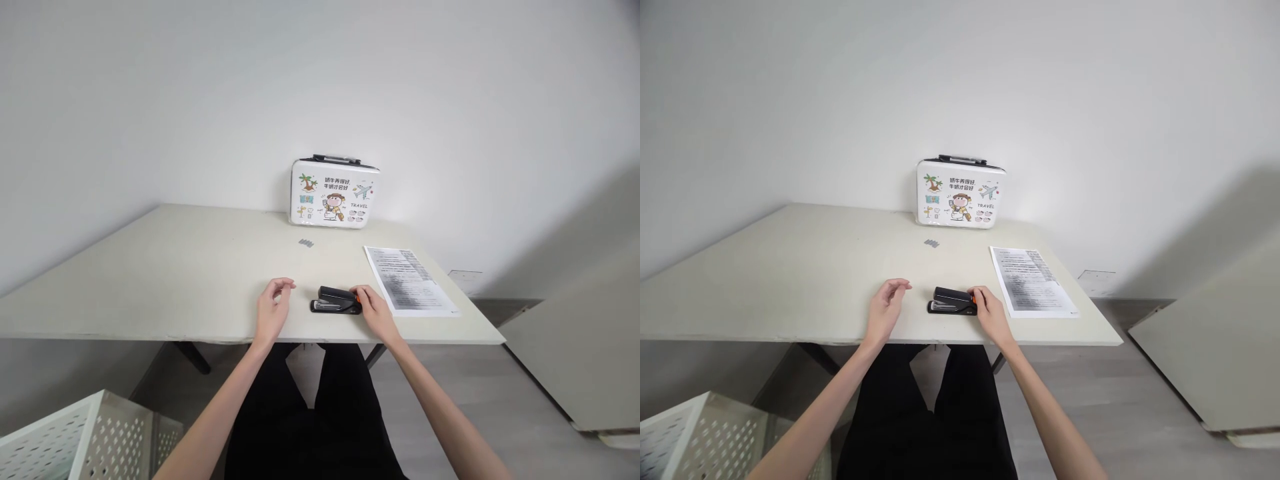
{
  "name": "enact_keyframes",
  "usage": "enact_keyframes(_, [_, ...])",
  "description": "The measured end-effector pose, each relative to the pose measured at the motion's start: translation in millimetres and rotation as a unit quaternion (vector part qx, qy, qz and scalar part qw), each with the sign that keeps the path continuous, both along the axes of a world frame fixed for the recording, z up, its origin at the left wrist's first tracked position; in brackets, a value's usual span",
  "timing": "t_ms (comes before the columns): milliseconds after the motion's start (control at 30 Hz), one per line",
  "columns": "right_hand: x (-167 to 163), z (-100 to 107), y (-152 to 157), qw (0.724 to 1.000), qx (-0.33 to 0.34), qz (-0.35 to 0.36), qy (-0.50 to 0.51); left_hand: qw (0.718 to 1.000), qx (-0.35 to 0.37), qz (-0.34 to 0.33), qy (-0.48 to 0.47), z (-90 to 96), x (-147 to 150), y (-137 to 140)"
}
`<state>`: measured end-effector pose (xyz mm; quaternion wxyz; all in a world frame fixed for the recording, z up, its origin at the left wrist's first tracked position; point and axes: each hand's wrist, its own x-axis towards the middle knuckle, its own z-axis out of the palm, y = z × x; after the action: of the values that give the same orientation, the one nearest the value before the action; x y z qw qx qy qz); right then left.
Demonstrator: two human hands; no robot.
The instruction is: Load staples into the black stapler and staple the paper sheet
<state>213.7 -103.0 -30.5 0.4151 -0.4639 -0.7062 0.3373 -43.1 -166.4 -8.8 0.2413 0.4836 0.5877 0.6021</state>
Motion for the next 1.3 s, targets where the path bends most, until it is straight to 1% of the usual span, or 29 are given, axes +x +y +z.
enact_keyframes(67, [-2,0,-1,1.0,0.002,-0.004,-0.003,1.0,0.006,0.029,-0.002,1.0,0,-1])
enact_keyframes(167, [-4,2,-3,1.0,0.003,-0.011,-0.011,0.999,0.005,0.033,0.003,1.0,0,0])
enact_keyframes(300, [-4,5,-6,1.0,0.005,-0.001,-0.023,1.0,-0.01,0.0,0.023,-1.2,1,2])
enact_keyframes(367, [-4,5,-7,0.999,0.007,0.019,-0.028,0.999,-0.019,-0.026,0.038,-1.6,2,3])
enact_keyframes(467, [-5,3,-7,0.998,0.03,0.046,-0.041,0.996,-0.034,-0.06,0.061,-0.4,4,4])
enact_keyframes(533, [-5,0,-6,0.997,0.046,0.051,-0.046,0.995,-0.037,-0.072,0.053,0.3,5,5])
enact_keyframes(600, [-3,-1,-5,0.996,0.057,0.048,-0.043,0.997,-0.031,-0.066,0.027,0.1,4,6])
enact_keyframes(667, [-1,-2,-7,0.995,0.083,0.047,-0.037,0.998,-0.027,-0.05,0.007,-0.8,3,7])
enact_keyframes(700, [-1,-3,-9,0.993,0.107,0.048,-0.032,0.999,-0.026,-0.039,0.003,-1.2,3,8])
enact_keyframes(767, [-1,-4,-15,0.984,0.171,0.045,-0.017,0.999,-0.027,-0.023,-0.027,-0.5,6,8])
enact_keyframes(800, [-2,-5,-18,0.977,0.208,0.042,-0.01,0.997,-0.028,-0.019,-0.066,1.1,9,9])
enact_keyframes(833, [-2,-5,-21,0.969,0.245,0.037,-0.003,0.991,-0.03,-0.019,-0.126,3.6,13,10])
enact_keyframes(867, [-3,-4,-24,0.96,0.279,0.034,0.0,0.976,-0.04,-0.025,-0.212,7.1,17,11])
enact_keyframes(900, [-4,-3,-27,0.95,0.311,0.033,-0.002,0.949,-0.058,-0.036,-0.309,11.3,21,12])
enact_keyframes(967, [-6,3,-32,0.928,0.369,0.043,-0.017,0.875,-0.115,-0.061,-0.466,20.5,29,17])
enact_keyframes(1000, [-6,8,-33,0.917,0.395,0.049,-0.027,0.843,-0.144,-0.071,-0.513,24.5,32,20])
enact_keyframes(1033, [-6,12,-34,0.906,0.418,0.054,-0.039,0.822,-0.169,-0.079,-0.538,27.7,35,22])
enact_keyframes(1067, [-6,17,-35,0.895,0.439,0.058,-0.053,0.813,-0.186,-0.083,-0.546,29.9,36,25])
enact_keyframes(1167, [-4,27,-36,0.869,0.48,0.066,-0.099,0.803,-0.203,-0.091,-0.553,31.1,38,28])
enact_keyframes(1300, [-3,29,-36,0.846,0.51,0.077,-0.139,0.799,-0.209,-0.106,-0.554,29.0,36,25])
